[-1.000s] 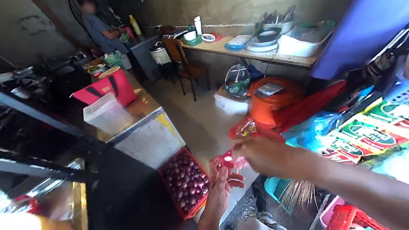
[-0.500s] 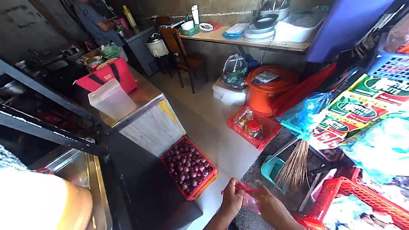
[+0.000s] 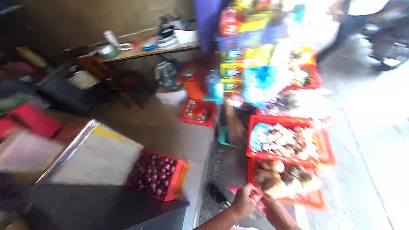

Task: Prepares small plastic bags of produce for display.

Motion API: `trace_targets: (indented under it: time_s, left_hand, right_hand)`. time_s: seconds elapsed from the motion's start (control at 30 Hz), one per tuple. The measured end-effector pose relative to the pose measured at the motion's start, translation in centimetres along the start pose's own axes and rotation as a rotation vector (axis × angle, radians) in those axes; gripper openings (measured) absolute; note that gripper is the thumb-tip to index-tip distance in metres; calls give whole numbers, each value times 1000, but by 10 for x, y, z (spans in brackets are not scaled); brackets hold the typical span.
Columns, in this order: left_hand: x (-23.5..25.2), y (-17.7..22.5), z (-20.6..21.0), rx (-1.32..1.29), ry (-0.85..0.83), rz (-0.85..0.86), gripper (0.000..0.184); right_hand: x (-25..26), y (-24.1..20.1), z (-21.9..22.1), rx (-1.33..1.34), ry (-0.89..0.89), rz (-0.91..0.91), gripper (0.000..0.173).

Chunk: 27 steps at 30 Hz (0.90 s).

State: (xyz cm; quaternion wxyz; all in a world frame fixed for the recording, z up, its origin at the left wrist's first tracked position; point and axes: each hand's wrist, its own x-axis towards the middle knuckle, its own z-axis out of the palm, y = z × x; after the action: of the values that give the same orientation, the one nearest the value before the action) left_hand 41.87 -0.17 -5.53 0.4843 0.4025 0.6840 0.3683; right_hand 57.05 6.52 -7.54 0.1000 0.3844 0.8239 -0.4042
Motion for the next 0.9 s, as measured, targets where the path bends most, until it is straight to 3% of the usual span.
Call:
trace_targets:
  time_s: [0.07,0.23,0.5,0.67,0.9]
  left_hand:
    - [-11,6,28,57,-42,4,23]
    - [-20,2,86,122,-106,-75,24]
    - [-19,35,163,240,-304,-90,23]
    - [18,46,192,263,-400,-97,21]
    - [89,79,253,249,-641,-27,24]
  right_hand:
    - [-28,20,3,66,25,58,21]
    - [-92,58,-18,87,-2,76,25]
    - [-164,114,-28,250,286,38,16]
    - [-164,145,-47,410,517,108,32]
    - [-172,203,-102,338,334,364,21]
